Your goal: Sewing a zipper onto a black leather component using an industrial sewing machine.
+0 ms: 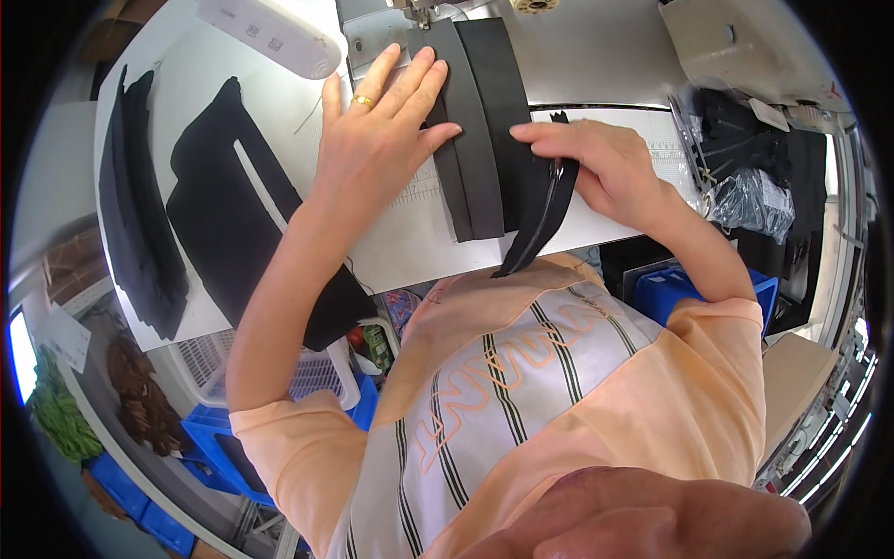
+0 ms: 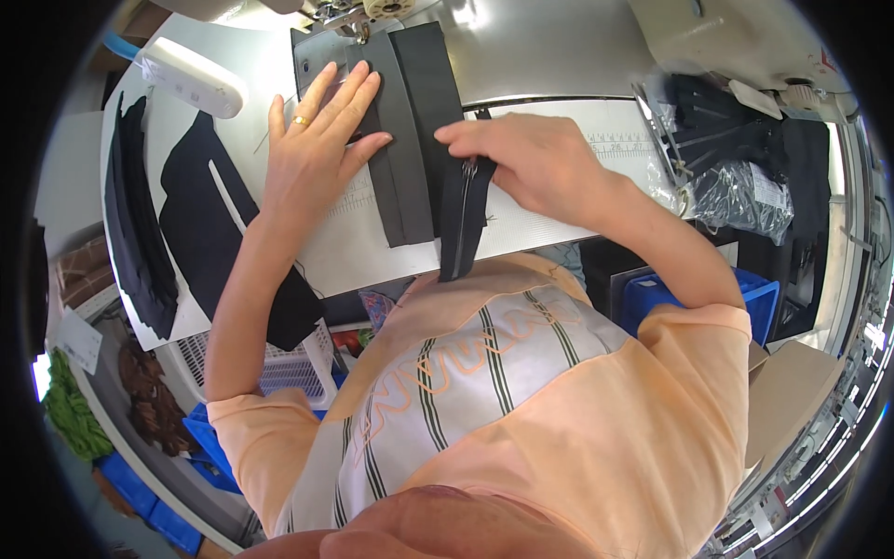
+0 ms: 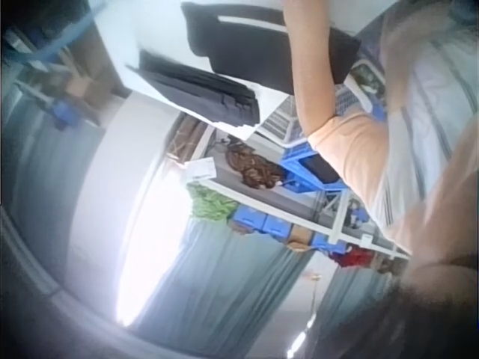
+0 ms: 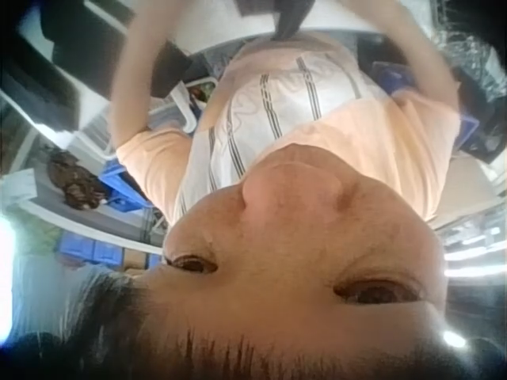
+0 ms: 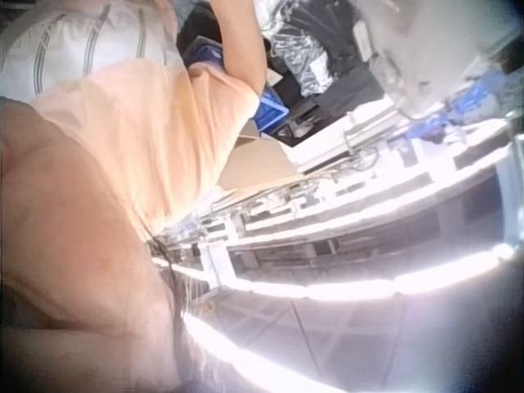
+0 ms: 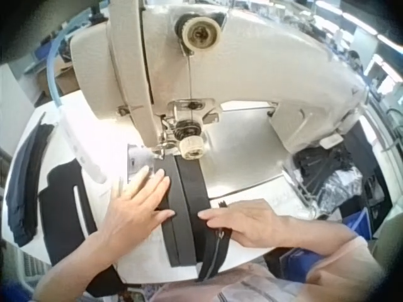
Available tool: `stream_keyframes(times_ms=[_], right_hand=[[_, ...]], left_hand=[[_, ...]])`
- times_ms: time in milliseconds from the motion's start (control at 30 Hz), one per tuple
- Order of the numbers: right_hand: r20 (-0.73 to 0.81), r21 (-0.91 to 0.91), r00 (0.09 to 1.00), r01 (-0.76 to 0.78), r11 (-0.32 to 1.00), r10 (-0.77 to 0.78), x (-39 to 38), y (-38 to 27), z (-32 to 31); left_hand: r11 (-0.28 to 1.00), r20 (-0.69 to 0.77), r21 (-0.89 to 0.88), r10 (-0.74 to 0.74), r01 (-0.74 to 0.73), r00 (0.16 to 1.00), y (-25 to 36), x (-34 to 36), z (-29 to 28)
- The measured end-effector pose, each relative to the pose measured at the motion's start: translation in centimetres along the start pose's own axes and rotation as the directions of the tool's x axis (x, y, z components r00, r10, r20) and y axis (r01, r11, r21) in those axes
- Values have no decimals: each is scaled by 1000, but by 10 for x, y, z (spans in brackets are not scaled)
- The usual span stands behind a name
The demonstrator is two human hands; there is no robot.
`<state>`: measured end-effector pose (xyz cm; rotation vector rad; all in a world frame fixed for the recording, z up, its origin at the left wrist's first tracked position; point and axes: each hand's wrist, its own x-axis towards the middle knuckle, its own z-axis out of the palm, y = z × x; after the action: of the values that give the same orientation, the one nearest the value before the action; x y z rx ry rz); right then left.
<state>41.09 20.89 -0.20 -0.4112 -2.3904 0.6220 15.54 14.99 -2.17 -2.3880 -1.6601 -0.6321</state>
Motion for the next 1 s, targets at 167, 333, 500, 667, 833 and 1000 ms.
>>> stream_keyframes(times_ms=[167,333,500,667,833,1000], right_hand=[[63,50,994,91,995,-94,22,-21,-6],[6,1,1000,30,1000,-30,47,18,25],[-23,-259,985,158,953,-170,45,36,43],[30,-432,975,212,876,-221,47,31,38],[86,-387,992,120,914,-94,40,19,34],[35,-302,999,32,953,-22,35,16,30]], left_hand=[[999,129,48,-27,21,991,34,-9,-13],[993,107,-33,-106,111,989,41,-14,-8],[989,31,-110,-94,97,995,37,-14,-13],[994,-30,-103,-32,29,999,28,-11,-11],[998,-52,-4,59,-59,997,25,-7,-11],[994,-93,36,102,-99,990,22,-6,-10]])
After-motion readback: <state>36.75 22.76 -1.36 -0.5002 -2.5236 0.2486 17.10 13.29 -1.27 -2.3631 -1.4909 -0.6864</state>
